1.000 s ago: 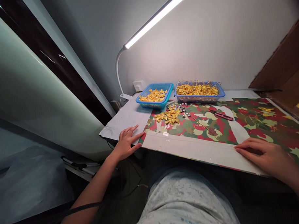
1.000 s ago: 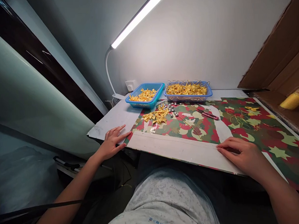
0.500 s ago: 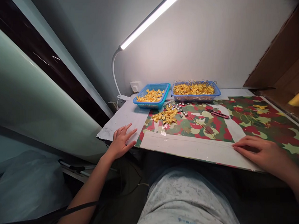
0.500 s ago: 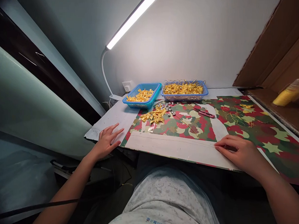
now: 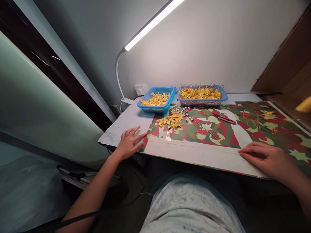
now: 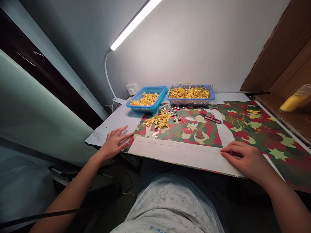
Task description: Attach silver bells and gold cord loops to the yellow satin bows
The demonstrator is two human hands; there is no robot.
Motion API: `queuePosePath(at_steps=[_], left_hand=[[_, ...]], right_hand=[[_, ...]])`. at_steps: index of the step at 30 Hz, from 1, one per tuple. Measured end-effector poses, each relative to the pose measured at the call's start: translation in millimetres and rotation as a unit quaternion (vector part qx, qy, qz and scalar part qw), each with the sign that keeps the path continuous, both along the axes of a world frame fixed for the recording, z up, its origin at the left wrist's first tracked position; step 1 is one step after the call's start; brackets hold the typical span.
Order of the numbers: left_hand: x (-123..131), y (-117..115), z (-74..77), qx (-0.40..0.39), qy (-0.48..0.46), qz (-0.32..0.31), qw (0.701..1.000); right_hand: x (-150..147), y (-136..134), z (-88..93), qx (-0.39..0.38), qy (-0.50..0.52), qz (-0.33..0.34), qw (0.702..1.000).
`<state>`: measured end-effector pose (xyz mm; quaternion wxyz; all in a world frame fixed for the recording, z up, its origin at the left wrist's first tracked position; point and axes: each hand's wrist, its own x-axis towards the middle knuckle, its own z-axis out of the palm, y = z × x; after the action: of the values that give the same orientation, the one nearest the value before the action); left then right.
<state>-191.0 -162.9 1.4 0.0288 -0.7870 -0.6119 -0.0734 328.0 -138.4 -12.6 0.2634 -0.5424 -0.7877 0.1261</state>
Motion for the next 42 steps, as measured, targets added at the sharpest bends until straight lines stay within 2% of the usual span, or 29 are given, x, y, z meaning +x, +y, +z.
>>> queuePosePath(at_steps=[10, 15, 19, 30, 36, 42], left_hand=[[-16, -2, -7.5, 0.009, 0.006, 0.007, 1.000], [-6, -8, -7.1, 0.044, -0.006, -0.036, 0.998], [6, -15, -8.9, 0.038, -0.003, -0.067, 0.997], [5, -18, -10.7, 0.030, -0.011, -0.043, 0.999], [3, -8, -9.1, 0.022, 0.001, 0.012, 1.000], [-14, -12, -6.2, 0.020, 0.003, 0.057, 0.998]], right_hand=[[-7, -6, 9.5, -0.028, 0.011, 0.011, 1.000], [-5, -6, 6.5, -0.026, 0.007, 0.008, 1.000], [-4, -6, 5.2, -0.022, 0.004, 0.005, 1.000], [-9, -8, 12.6, -0.027, 0.011, -0.004, 1.000], [-9, -8, 13.0, -0.031, 0.020, -0.002, 0.999], [-11, -8, 14.3, -0.028, 0.025, -0.005, 0.999]])
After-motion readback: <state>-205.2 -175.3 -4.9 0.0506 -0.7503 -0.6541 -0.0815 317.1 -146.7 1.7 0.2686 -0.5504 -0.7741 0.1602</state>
